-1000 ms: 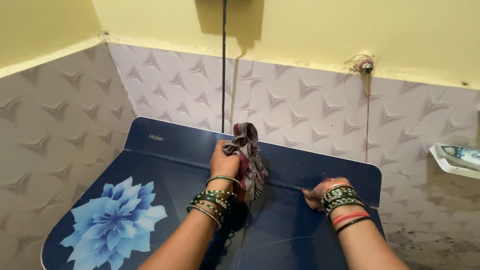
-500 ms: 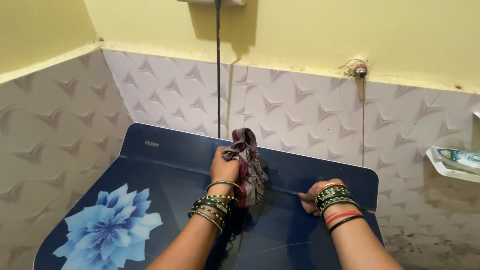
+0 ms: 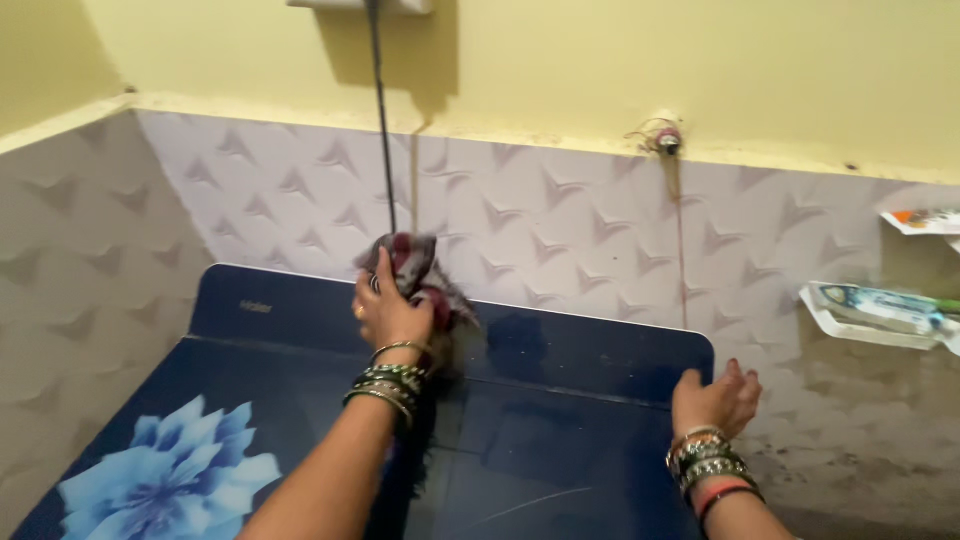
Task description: The person cleans the exterior of a top-loading washing machine using a cloth, wiping the top lids, the control panel area, and the front and side surfaces.
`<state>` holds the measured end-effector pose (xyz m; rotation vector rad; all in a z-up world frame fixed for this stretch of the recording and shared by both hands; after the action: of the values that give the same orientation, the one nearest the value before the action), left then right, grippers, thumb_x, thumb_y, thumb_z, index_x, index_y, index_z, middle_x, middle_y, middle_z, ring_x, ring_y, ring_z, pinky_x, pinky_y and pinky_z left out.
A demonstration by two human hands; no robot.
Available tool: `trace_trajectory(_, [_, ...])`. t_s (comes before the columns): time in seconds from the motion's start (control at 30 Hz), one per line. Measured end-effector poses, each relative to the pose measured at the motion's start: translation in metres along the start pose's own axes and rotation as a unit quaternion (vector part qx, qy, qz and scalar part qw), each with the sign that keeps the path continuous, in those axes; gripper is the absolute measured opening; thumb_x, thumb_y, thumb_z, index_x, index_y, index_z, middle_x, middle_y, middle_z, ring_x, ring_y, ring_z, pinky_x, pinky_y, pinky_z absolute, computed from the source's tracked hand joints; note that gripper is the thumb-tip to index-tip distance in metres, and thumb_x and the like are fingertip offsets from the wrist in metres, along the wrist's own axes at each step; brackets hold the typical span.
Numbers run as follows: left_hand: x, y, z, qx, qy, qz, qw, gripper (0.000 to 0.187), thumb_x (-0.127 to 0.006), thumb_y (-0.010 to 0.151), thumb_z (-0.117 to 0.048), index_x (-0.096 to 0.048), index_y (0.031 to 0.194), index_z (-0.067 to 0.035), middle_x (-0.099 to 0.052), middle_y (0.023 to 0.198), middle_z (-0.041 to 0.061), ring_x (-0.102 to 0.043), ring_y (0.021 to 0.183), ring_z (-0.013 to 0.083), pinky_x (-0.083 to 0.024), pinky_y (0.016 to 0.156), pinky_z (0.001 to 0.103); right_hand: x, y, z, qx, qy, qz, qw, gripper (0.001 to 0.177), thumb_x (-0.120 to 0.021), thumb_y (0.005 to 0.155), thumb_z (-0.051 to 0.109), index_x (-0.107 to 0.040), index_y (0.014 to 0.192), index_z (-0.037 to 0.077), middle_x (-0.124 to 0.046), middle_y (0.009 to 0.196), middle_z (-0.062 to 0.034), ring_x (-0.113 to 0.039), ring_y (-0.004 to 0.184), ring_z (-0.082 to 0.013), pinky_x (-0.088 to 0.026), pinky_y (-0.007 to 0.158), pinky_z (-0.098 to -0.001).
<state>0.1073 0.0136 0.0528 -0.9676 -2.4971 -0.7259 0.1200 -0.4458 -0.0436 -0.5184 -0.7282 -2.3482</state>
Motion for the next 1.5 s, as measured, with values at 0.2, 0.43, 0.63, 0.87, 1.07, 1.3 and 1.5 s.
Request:
trace_trajectory(0.2, [-0.055,-0.047,-0.024,-0.171,0.142,0.025,0.975,0.079,-0.074,0.075,-0.044,-0.046,0.148,-0.030,-0.030,0.164,0.009,-0.017,0.150,0.0423,-0.017,0.116,0.068,-0.025,-0.005,-0.038,0.132,-0.168,0.107,0.971,0.091,-0.056,0.092,0.051,-0.023,0.159,0.000,-0.025,0.166,-0.0214,-0.025,0.150,-0.0330,-0.025,0.119,-0.0490])
trace_trajectory(0.43, [-0.164,-0.178,-0.149,-0.399,0.054,0.155,0.902,0.079,-0.073,0.076,-0.033,-0.050,0.151,-0.023,-0.040,0.162,0.013,-0.031,0.148,0.0436,-0.018,0.115,0.070,-0.023,0.003,-0.049,0.134,-0.040,0.109,0.984,0.066,-0.049,0.099,0.028,-0.032,0.158,0.005,-0.037,0.161,-0.0206,-0.040,0.142,-0.0377,-0.035,0.114,-0.0429])
trace_trajectory(0.63, [-0.172,-0.184,-0.163,-0.504,0.036,0.202,0.839,0.062,-0.060,0.082,-0.018,-0.056,0.144,-0.024,-0.045,0.157,0.008,-0.035,0.148,0.0354,-0.019,0.117,0.069,-0.024,0.009,-0.068,0.126,-0.028,0.088,0.988,0.059,-0.049,0.101,0.022,-0.043,0.158,0.011,-0.055,0.148,-0.0232,-0.056,0.129,-0.0423,-0.043,0.110,-0.0455])
trace_trajectory(0.87, [-0.037,-0.045,-0.002,-0.326,0.190,0.062,0.924,0.058,-0.059,0.089,-0.021,-0.052,0.146,-0.031,-0.050,0.147,0.008,-0.036,0.142,0.0371,-0.012,0.114,0.072,-0.013,0.001,-0.046,0.130,-0.027,0.122,0.984,0.066,-0.051,0.101,0.032,-0.037,0.157,-0.002,-0.044,0.155,-0.0261,-0.045,0.139,-0.0417,-0.035,0.115,-0.0432])
trace_trajectory(1.07, [0.068,0.021,0.100,-0.079,0.229,-0.089,0.966,0.073,-0.066,0.082,-0.021,-0.047,0.152,-0.019,-0.042,0.153,0.023,-0.035,0.137,0.0482,-0.032,0.105,0.062,-0.004,-0.008,-0.020,0.170,-0.007,0.131,0.977,0.077,-0.051,0.101,0.044,-0.032,0.154,-0.009,-0.029,0.163,-0.0268,-0.027,0.150,-0.0376,-0.023,0.120,-0.0393])
trace_trajectory(1.3, [-0.095,-0.137,-0.043,-0.274,0.151,0.019,0.950,0.083,-0.055,0.087,-0.054,-0.028,0.160,-0.022,-0.022,0.168,0.009,-0.013,0.153,0.0459,-0.009,0.114,0.073,-0.005,-0.005,-0.027,0.121,0.061,0.145,0.980,0.069,-0.041,0.107,0.044,-0.036,0.153,-0.007,-0.033,0.163,-0.0244,-0.029,0.151,-0.0354,-0.021,0.123,-0.0390])
trace_trajectory(1.5, [-0.180,-0.240,-0.152,-0.515,0.168,0.220,0.811,0.057,-0.058,0.092,-0.032,-0.052,0.149,-0.037,-0.032,0.168,0.002,-0.021,0.160,0.0319,-0.016,0.128,0.062,-0.004,0.005,-0.049,0.061,0.140,0.165,0.974,0.065,-0.033,0.112,0.044,-0.039,0.153,-0.007,-0.043,0.156,-0.0260,-0.041,0.145,-0.0371,-0.029,0.121,-0.0398])
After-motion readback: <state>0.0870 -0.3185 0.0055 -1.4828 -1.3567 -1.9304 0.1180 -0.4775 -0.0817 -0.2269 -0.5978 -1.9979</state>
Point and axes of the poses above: each hand's wrist, its own y-axis towards the middle knuckle, its own x-axis out of the back of the hand, z = x × y, the point moved 5 cm from there along y, towards the middle knuckle
